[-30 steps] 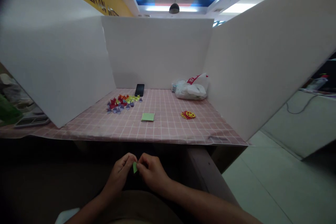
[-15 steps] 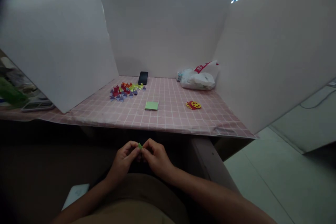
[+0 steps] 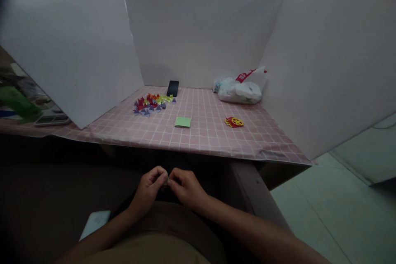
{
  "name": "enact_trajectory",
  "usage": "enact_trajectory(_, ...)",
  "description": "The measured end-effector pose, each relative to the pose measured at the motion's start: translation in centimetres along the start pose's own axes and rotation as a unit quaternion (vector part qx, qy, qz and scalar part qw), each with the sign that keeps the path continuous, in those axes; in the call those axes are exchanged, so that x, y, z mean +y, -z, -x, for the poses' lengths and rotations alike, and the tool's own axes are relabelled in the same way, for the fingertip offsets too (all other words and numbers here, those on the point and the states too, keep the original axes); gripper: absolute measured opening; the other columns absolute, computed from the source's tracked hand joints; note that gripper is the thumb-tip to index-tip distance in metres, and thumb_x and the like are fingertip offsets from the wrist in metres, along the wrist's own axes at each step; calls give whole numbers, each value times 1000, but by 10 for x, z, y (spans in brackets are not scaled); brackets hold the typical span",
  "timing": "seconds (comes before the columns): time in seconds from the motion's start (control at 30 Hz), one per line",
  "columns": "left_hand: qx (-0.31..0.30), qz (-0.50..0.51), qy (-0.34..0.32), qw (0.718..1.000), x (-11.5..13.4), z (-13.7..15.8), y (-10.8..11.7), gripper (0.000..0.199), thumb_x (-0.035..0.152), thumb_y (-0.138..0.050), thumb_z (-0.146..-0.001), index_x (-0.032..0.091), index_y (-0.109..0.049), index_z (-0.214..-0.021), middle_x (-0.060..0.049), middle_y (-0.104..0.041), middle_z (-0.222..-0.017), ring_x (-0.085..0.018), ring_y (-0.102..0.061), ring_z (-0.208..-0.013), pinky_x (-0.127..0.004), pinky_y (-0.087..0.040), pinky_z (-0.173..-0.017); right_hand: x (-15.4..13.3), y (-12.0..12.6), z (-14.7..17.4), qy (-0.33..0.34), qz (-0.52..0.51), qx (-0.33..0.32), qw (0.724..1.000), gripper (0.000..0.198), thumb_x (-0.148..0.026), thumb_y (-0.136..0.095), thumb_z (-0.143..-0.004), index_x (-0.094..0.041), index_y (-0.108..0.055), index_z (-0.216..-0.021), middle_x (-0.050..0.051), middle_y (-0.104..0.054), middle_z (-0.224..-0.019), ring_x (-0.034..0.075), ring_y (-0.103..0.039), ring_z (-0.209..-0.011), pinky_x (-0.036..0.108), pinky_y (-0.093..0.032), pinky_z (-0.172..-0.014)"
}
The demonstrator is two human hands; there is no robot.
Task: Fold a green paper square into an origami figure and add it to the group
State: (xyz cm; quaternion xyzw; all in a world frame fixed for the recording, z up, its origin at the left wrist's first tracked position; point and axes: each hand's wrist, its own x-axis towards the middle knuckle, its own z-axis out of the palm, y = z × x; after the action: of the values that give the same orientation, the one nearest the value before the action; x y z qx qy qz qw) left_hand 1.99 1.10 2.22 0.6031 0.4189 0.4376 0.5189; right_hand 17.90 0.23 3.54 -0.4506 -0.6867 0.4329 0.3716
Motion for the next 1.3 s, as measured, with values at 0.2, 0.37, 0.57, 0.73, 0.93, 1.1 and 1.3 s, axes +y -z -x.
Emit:
enact_trajectory(0.2,20,19,22,999,-12,0,-6,30,43,-53,-87,18,-52,-71,4,-47,-61,-12,-44,-55,-23,-36,-52,7,-7,-1,-67,-72,-10,995,24,-32,-55,-83,-18,-49,-66,-3,-50,-56,10,-43,-51,21,-33,-48)
enact_trajectory(0.37,17,46,29,998,-20,1,-6,32,47,-54,-87,18,-51,-73,4,-47,-60,-11,-44,-53,-22,-36,-51,12,-11,-2,-91,-113,-12,989,27,-39,-60,-81,-17,-51,-67,-3,-53,-57,9,-47,-49,21,-35,-48)
enact_trajectory(0.57,21,96,57,994,-22,0,-5,35,51,-57,-84,18,-52,-75,4,-51,-58,-10,-43,-50,-21,-35,-48,16,-15,-5,-100,-209,-24,972,37,-51,-61,-81,-16,-52,-72,-2,-56,-59,9,-50,-47,22,-39,-50)
enact_trajectory(0.73,12,200,137,970,-22,1,-6,36,50,-65,-80,16,-52,-74,6,-47,-55,-5,-32,-44,-18,-22,-43,15,-13,-5,-113,-258,-23,959,40,-52,-68,-76,-15,-53,-72,-3,-56,-58,9,-52,-47,24,-42,-51)
enact_trajectory(0.93,2,286,179,941,-16,1,-4,37,45,-74,-73,15,-53,-72,9,-39,-51,-2,-21,-42,-17,-14,-40,11,-9,-2,-118,-309,-51,942,38,-49,-71,-75,-15,-55,-76,-2,-58,-62,9,-54,-51,25,-44,-56)
enact_trajectory(1.1,13,284,169,944,-15,1,-3,34,42,-76,-73,14,-56,-74,9,-39,-51,-2,-23,-42,-16,-17,-40,10,-8,-1,-118,-336,-72,931,38,-49,-71,-76,-15,-55,-76,-2,-59,-62,10,-55,-53,25,-45,-57)
enact_trajectory(1.3,-16,314,173,933,-15,2,-1,33,41,-75,-74,14,-57,-73,9,-39,-47,-3,-28,-41,-15,-23,-41,8,-7,-2,-111,-342,-85,929,35,-46,-70,-78,-14,-57,-78,-1,-60,-64,10,-56,-54,26,-46,-59)
